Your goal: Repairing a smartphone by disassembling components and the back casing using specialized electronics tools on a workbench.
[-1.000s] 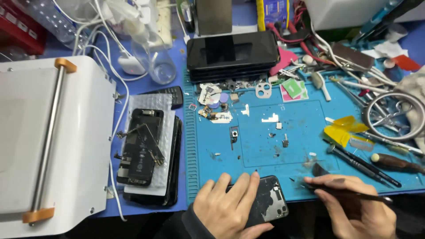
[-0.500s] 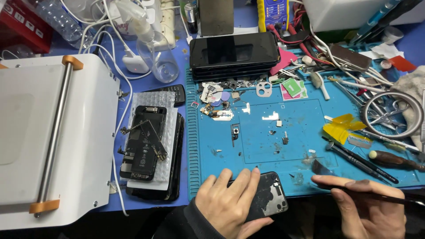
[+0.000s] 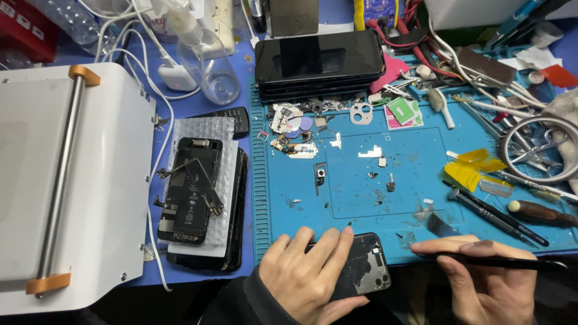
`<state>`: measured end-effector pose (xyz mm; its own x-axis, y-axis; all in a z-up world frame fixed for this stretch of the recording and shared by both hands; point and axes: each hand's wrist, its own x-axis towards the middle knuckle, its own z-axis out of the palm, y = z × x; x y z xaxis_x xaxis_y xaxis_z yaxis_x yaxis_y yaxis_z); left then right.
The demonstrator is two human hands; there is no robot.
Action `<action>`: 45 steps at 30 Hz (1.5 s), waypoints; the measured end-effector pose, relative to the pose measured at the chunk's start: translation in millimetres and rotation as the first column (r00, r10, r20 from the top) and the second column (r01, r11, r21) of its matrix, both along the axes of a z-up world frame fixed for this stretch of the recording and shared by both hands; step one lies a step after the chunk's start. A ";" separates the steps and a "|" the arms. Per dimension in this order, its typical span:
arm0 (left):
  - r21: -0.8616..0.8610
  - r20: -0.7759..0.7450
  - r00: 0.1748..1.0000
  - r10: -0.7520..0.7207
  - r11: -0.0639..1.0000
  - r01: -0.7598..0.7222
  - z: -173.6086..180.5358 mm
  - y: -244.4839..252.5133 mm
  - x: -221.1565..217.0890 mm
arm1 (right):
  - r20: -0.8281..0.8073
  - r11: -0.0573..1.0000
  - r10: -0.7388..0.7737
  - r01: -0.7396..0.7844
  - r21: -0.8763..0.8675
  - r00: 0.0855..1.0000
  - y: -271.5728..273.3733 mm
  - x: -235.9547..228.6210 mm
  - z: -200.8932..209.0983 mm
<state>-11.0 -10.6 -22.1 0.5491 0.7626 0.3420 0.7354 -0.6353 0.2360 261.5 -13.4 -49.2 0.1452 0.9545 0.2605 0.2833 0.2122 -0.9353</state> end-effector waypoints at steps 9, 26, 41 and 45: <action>-0.131 0.008 0.999 0.036 0.991 -0.034 18.1 3.2 5.4 | 0.020 0.984 0.131 -0.127 -0.125 0.991 5.5 -12.0 18.4; -0.119 -0.026 0.998 0.060 0.991 -0.063 19.7 12.8 6.4 | 0.201 0.973 0.159 -0.119 -0.200 0.967 -14.8 -11.5 7.4; -0.123 -0.040 0.997 0.071 0.990 -0.076 20.7 13.6 6.5 | 0.211 0.945 0.257 -0.200 -0.258 0.943 14.2 -14.5 13.5; -0.151 -0.021 0.996 0.082 0.985 -0.084 21.5 12.5 6.6 | 0.274 0.908 0.402 -0.340 -0.246 0.874 12.2 2.3 8.0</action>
